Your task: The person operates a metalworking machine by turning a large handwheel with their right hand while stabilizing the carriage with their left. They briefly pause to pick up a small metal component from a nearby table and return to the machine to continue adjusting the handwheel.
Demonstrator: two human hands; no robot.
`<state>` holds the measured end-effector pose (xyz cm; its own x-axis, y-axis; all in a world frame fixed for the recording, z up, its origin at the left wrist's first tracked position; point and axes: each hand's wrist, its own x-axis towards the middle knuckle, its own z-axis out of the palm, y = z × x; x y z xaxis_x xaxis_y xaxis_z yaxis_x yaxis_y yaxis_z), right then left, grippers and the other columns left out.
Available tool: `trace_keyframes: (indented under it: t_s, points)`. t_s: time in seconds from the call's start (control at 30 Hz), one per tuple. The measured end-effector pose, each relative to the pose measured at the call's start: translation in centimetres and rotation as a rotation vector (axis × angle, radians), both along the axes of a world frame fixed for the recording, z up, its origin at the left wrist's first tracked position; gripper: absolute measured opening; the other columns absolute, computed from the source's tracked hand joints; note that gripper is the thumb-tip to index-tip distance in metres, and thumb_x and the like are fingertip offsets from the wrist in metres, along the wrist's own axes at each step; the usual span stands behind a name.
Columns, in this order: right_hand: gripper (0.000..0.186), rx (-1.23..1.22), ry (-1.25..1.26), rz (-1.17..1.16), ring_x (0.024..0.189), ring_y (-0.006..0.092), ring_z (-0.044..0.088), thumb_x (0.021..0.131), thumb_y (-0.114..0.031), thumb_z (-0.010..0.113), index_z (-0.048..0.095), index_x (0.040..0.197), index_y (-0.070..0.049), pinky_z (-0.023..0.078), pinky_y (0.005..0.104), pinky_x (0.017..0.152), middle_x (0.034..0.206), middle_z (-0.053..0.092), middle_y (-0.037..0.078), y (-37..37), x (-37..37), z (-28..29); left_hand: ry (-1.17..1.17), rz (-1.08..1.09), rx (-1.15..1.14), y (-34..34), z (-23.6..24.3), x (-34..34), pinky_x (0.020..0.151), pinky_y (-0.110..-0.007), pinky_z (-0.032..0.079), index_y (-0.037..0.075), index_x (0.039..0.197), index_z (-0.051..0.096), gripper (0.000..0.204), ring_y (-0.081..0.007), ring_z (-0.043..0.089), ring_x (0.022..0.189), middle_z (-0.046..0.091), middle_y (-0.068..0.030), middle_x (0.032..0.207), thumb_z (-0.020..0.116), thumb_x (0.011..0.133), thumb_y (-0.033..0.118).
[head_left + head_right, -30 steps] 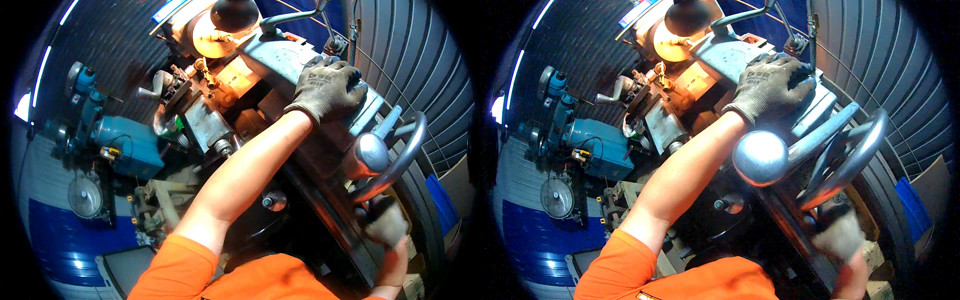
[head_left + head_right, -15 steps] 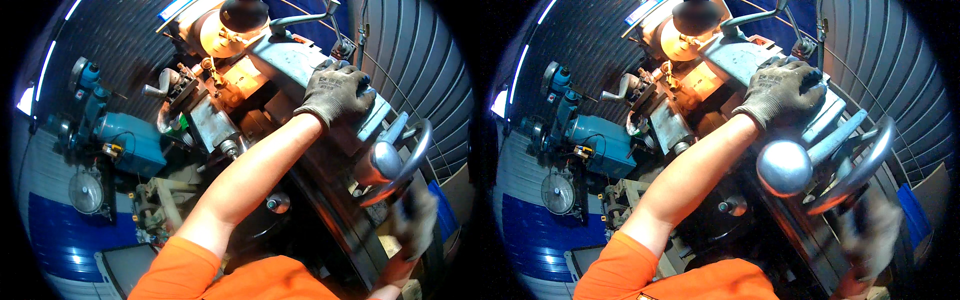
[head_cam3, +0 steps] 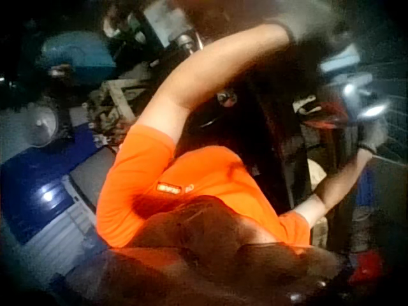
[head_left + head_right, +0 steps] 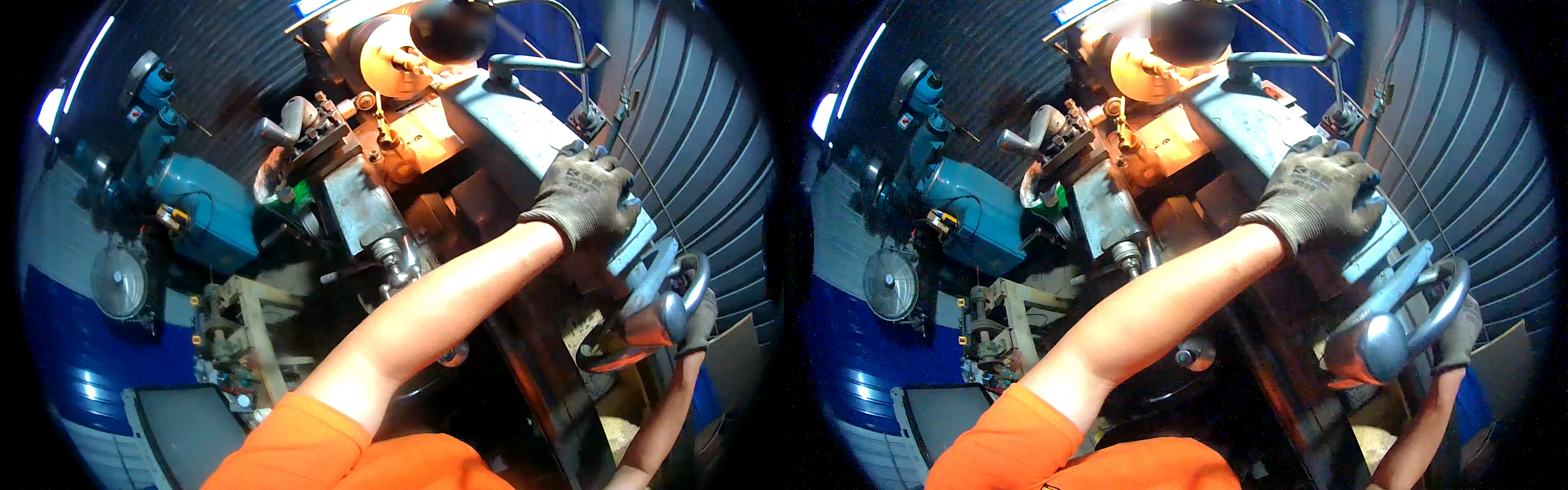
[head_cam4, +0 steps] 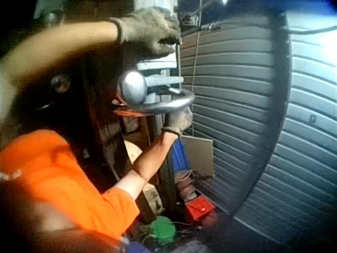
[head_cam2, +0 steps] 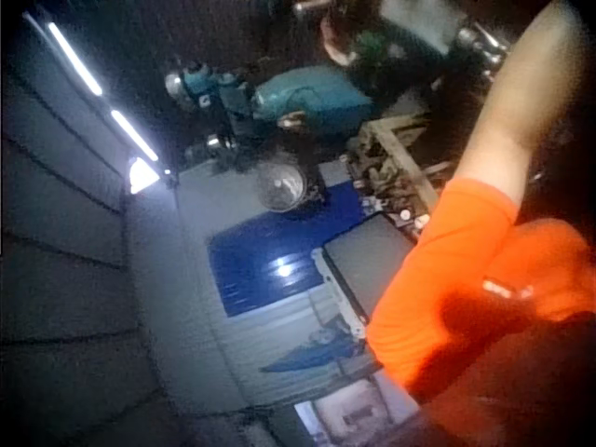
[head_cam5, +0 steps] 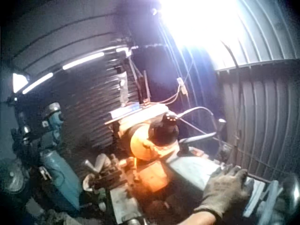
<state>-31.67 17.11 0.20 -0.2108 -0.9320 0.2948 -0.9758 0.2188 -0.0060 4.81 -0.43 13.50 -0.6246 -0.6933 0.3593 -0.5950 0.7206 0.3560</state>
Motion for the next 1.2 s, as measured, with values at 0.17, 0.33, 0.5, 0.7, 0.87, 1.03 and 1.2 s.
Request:
trace_keyframes:
  t_s: [0.17,0.33,0.5,0.7,0.87,1.03,1.2]
  points:
    - [0.034,-0.241,-0.276,0.015,0.092,0.0282,0.071,0.088,-0.019,0.069,0.070,0.119,-0.006,0.052,0.0378,0.080,0.101,0.075,0.016,1.3,7.2,9.6,0.040,-0.018,0.011,-0.2,-0.2,-0.1,0.111,-0.048,0.040,0.013,0.119,0.071,0.049,-0.0320,0.059,0.123,0.067,-0.0096,0.125,0.061,0.087,0.049]
    - [0.036,-0.169,-0.451,0.065,0.090,0.0265,0.070,0.088,-0.021,0.067,0.066,0.119,-0.003,0.053,0.0380,0.078,0.098,0.072,0.015,3.8,12.1,12.8,0.059,-0.022,0.027,-0.1,-0.2,0.1,0.110,-0.047,0.039,0.012,0.116,0.072,0.048,-0.0306,0.059,0.124,0.068,-0.0119,0.122,0.063,0.086,0.048]
    - [0.024,-0.085,-0.372,0.284,0.075,0.0289,0.068,0.090,-0.020,0.068,0.066,0.107,-0.004,0.051,0.0380,0.067,0.084,0.069,0.012,7.2,15.2,14.6,0.082,-0.053,0.080,0.1,0.3,0.1,0.110,-0.047,0.040,0.010,0.111,0.072,0.046,-0.0293,0.056,0.129,0.068,-0.0115,0.122,0.064,0.086,0.048]
    - [0.014,0.128,-0.534,0.236,0.061,0.0386,0.047,0.081,-0.012,0.068,0.063,0.085,0.001,0.043,0.0466,0.061,0.070,0.054,0.017,10.0,19.1,11.4,0.063,-0.068,0.110,0.2,0.4,0.3,0.110,-0.046,0.040,0.009,0.113,0.072,0.047,-0.0294,0.054,0.131,0.067,-0.0129,0.124,0.064,0.087,0.047]
    - [0.018,0.315,-0.687,0.154,0.065,0.0312,0.040,0.080,-0.012,0.067,0.056,0.084,0.001,0.040,0.0434,0.062,0.073,0.049,0.013,9.0,19.7,10.6,0.050,-0.010,0.100,-0.1,0.4,1.2,0.111,-0.045,0.038,0.009,0.116,0.071,0.047,-0.0288,0.054,0.131,0.066,-0.0128,0.125,0.063,0.089,0.046]
    - [0.017,0.192,-0.824,0.218,0.076,0.0253,0.044,0.085,-0.007,0.060,0.054,0.100,-0.003,0.041,0.0380,0.071,0.089,0.057,0.009,11.4,17.5,7.5,0.064,-0.041,0.106,0.1,0.4,0.7,0.112,-0.045,0.037,0.011,0.116,0.072,0.045,-0.0292,0.055,0.131,0.066,-0.0121,0.127,0.064,0.088,0.045]
    - [0.033,-0.037,-1.031,-0.023,0.077,0.0122,0.055,0.088,-0.015,0.077,0.053,0.106,-0.005,0.047,0.0286,0.070,0.087,0.057,0.002,11.3,20.4,6.8,0.088,-0.033,0.112,0.4,0.2,0.6,0.114,-0.045,0.036,0.012,0.116,0.073,0.044,-0.0277,0.054,0.133,0.066,-0.0117,0.129,0.064,0.087,0.045]
